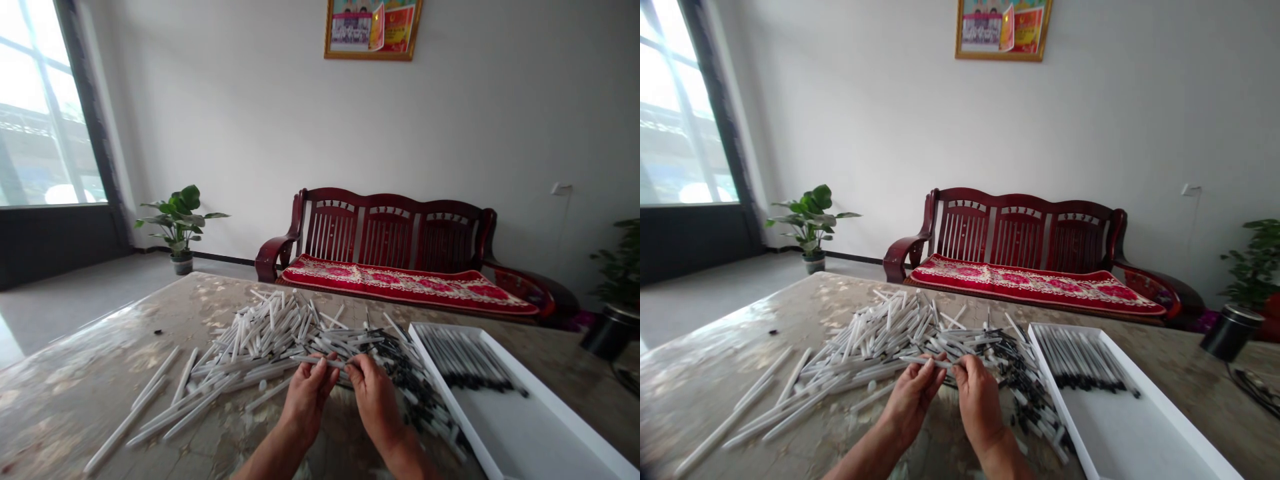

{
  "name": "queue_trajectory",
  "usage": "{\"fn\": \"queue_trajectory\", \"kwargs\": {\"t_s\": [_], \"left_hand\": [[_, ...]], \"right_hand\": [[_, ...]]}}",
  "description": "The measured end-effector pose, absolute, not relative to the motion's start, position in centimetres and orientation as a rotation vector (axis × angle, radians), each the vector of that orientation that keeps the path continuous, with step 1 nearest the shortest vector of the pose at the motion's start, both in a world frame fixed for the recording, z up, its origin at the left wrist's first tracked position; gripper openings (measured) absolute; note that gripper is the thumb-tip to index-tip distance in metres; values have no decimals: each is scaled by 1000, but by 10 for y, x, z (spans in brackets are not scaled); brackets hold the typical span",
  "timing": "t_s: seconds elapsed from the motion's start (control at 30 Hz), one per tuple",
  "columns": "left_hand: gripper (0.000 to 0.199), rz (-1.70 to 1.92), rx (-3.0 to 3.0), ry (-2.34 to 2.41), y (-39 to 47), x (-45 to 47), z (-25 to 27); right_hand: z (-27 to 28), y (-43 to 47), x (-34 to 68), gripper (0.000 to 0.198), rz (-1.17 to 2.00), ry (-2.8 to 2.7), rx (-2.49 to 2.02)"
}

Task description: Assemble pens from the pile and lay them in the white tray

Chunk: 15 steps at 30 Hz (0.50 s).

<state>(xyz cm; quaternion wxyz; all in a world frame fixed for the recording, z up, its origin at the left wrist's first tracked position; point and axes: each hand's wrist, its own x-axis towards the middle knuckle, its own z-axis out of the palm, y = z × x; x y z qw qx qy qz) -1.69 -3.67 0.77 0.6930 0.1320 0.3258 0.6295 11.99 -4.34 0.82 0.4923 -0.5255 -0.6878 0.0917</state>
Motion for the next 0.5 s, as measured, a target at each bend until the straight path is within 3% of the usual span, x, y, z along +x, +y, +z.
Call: {"fn": "queue_trajectory", "kwargs": {"t_s": [0.1,0.23,0.3,0.43,0.5], "left_hand": [[12,1410,336,722,-39,-17,7],[12,1423,393,729,-38,-18,4],[12,1432,392,754,-37,-19,4],[12,1416,368,788,-38,-18,5],[12,1398,366,794,-40,-16,6]], "right_hand": [[7,-43,116,39,264,-1664,-1332],[8,-42,113,49,613,-1544,-1390],[11,-44,113,47,673,-1559,-1363],[16,-46,116,28,475,-1660,-1274],[16,-45,117,28,449,-1662,-1296]]}}
